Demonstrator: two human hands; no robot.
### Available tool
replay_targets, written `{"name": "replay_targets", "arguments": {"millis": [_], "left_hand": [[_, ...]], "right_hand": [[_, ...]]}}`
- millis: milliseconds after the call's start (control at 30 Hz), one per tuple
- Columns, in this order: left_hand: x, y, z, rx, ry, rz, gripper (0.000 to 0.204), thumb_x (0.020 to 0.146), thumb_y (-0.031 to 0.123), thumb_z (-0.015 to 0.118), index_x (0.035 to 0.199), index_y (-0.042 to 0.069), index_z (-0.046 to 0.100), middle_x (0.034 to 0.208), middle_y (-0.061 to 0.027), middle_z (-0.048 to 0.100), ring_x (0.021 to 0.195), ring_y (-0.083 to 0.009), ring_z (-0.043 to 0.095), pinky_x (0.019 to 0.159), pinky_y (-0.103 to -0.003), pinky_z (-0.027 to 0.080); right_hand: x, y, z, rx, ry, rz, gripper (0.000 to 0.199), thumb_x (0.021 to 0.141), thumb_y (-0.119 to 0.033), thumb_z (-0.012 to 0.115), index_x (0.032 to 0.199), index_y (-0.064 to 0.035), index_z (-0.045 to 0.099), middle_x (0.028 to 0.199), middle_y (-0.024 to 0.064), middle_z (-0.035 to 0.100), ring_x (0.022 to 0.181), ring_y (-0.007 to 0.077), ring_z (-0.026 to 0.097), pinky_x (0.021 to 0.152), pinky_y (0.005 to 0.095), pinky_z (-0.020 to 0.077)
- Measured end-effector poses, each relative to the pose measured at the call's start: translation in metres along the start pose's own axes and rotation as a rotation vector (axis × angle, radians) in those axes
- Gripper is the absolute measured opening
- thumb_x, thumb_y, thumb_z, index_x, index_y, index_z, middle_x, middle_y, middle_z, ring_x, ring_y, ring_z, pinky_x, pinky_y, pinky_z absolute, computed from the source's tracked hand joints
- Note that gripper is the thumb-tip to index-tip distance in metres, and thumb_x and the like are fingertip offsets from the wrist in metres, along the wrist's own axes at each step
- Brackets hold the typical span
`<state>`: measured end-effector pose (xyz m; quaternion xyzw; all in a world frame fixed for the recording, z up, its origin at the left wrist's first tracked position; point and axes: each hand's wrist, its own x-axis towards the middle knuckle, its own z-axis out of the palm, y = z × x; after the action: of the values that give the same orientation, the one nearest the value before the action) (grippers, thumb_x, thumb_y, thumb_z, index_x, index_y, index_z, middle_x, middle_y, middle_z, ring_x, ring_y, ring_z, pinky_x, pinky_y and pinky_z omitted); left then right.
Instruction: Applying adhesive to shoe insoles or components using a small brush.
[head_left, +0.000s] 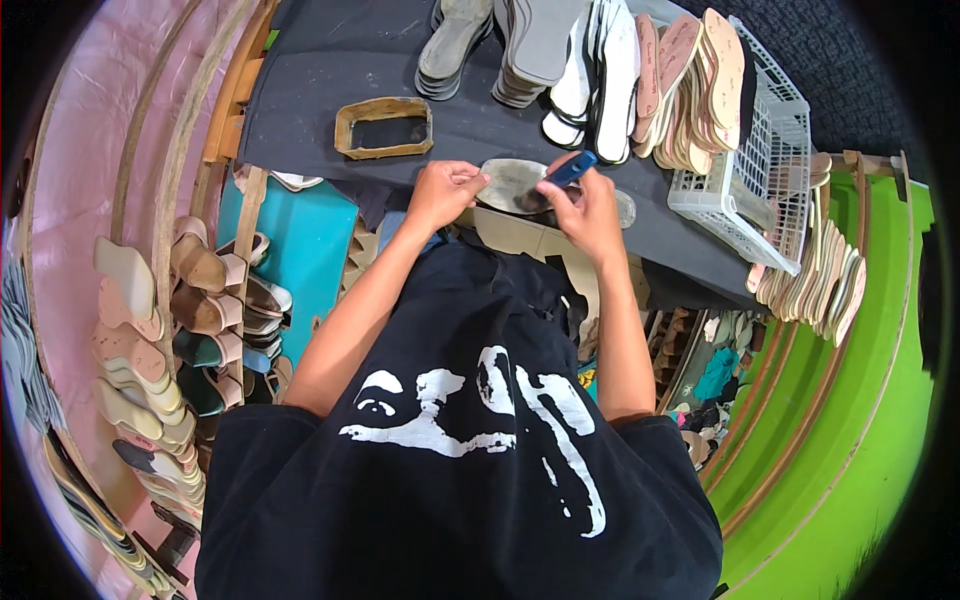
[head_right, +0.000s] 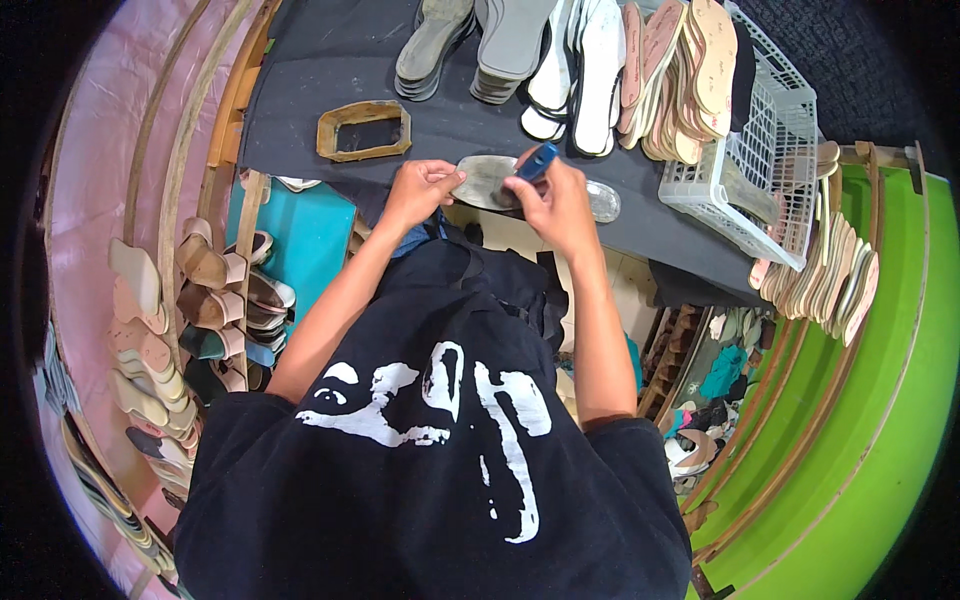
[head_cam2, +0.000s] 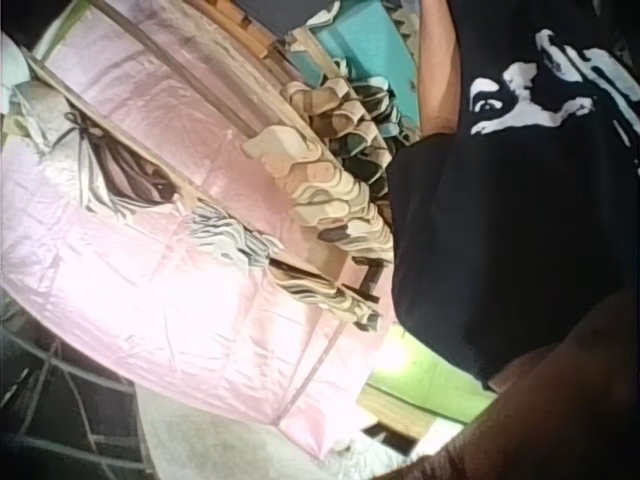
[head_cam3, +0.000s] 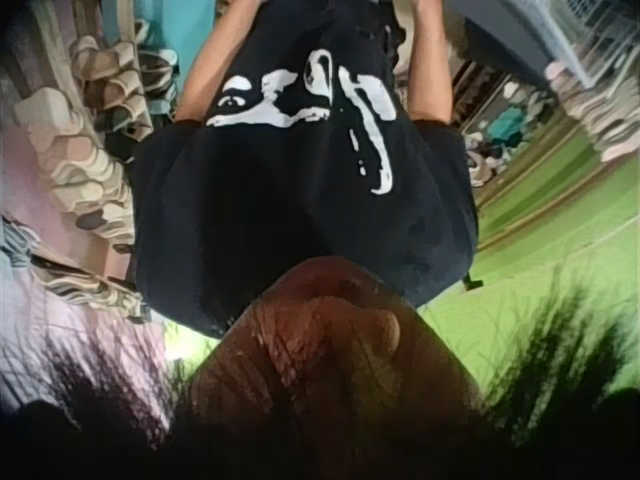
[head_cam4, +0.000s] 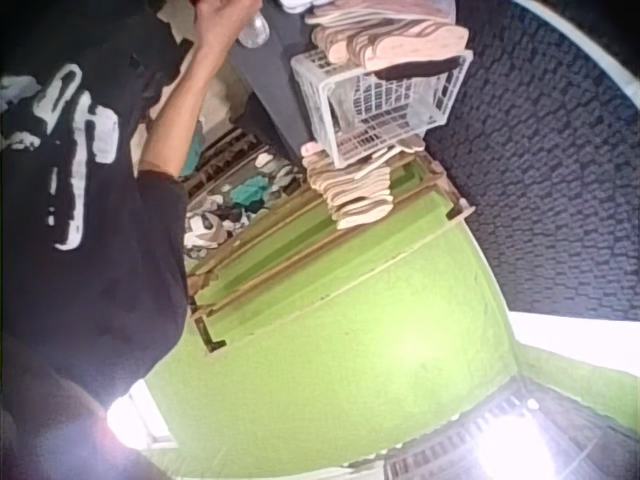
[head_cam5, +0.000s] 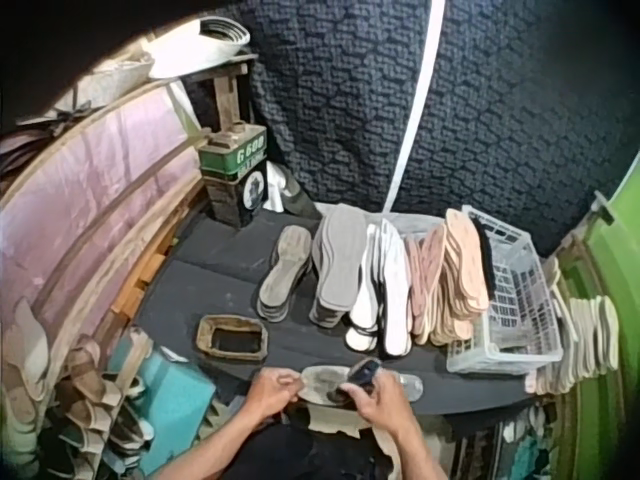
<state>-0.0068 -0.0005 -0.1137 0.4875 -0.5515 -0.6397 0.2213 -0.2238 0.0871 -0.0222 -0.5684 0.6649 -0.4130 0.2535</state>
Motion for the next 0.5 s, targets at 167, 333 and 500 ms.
{"name": "replay_targets", "arguments": {"millis": [167, 333, 500], "left_hand": [[0.002, 0.004, 0.001, -0.026, 0.008, -0.021, 0.032, 0.094, 0.023, 0.082, 0.104, -0.007, 0.077, 0.09, -0.0094, 0.078, 0.074, -0.0105, 0.071, 0.065, -0.026, 0.06], [0.006, 0.002, -0.004, -0.058, -0.029, -0.088, 0.033, 0.091, 0.022, 0.084, 0.104, -0.008, 0.078, 0.089, -0.0108, 0.078, 0.073, -0.0114, 0.072, 0.064, -0.026, 0.06], [0.008, 0.0, -0.005, -0.065, -0.073, -0.07, 0.033, 0.093, 0.023, 0.083, 0.105, -0.007, 0.077, 0.089, -0.01, 0.078, 0.073, -0.0104, 0.071, 0.066, -0.025, 0.06]], "right_hand": [[0.002, 0.013, -0.01, 0.047, 0.039, -0.09, 0.015, 0.09, -0.001, 0.078, 0.098, 0.0009, 0.066, 0.084, 0.012, 0.072, 0.073, 0.0216, 0.072, 0.066, 0.0335, 0.0544], [-0.002, -0.02, -0.02, -0.063, -0.362, -0.08, 0.012, 0.09, -0.002, 0.077, 0.097, 0.0001, 0.067, 0.085, 0.0114, 0.071, 0.078, 0.0247, 0.07, 0.07, 0.0332, 0.0543], [0.02, 0.007, -0.02, 0.068, -0.152, -0.048, 0.013, 0.094, -0.004, 0.075, 0.099, 0.0019, 0.065, 0.079, 0.0125, 0.069, 0.07, 0.0139, 0.068, 0.066, 0.0307, 0.0538]]}}
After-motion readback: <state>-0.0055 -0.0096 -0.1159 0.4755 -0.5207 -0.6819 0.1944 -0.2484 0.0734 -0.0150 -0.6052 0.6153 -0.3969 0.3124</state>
